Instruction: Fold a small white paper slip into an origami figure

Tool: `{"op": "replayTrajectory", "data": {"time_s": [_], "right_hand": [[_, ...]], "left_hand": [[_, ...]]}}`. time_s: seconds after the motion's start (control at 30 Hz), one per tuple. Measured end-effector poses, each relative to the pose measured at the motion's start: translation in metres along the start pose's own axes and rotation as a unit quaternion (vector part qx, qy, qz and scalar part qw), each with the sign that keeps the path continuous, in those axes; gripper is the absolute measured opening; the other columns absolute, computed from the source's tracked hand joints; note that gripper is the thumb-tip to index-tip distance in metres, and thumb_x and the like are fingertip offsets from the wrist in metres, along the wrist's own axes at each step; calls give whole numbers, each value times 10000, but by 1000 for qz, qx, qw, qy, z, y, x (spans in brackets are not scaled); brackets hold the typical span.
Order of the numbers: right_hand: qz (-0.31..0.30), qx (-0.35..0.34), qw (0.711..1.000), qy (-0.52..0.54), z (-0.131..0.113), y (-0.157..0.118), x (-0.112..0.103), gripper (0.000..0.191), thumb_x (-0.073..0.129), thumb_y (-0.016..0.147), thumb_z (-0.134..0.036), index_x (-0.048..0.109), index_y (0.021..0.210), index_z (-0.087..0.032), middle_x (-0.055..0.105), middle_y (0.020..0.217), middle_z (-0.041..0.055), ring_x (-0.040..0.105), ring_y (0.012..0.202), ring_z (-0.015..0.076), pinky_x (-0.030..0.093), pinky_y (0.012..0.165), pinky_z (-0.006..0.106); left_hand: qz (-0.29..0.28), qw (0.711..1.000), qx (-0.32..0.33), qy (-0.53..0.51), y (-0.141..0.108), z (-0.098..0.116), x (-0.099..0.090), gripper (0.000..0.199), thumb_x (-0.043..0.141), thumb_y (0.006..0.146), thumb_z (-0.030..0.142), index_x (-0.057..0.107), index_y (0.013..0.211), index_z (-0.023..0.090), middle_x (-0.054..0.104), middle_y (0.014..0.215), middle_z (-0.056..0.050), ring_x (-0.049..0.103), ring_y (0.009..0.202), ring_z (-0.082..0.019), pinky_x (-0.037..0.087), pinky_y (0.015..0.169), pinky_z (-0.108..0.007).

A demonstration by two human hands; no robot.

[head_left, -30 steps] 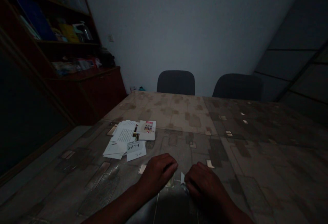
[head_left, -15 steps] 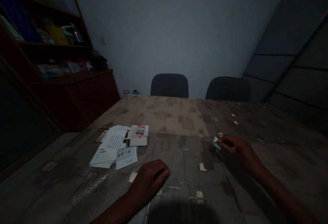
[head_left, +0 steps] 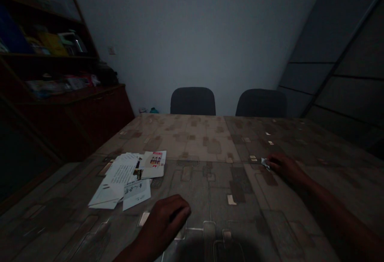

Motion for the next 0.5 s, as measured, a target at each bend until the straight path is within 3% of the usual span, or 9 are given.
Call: {"op": "replayTrajectory", "data": {"time_s": [0.3,0.5], "right_hand": [[-14,0,999,31,4,-2,0,338,547,781,-469,719,855,-187,737,864,102,670,793,292,499,711,384],[-13,22,998,54,10,-3,0,283,558,763,-423,709,821,-191,738,806,82,675,733,285,496,666,373]], "left_hand": [[2,1000,13,3,-3,-5,2,250,462,941,231,609,746,179,622,718,-19,600,668,-152,406,623,-255],[1,1000,10,-1,-1,0,0,255,462,936,229,617,741,176,623,710,-25,599,659,-155,407,618,-259]]}}
Point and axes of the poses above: each hand's wrist, its own y-axis towards the middle knuckle, its own x-axis out of the palm, z = x × y, the point moved 10 cm from there along y, towards the middle knuckle
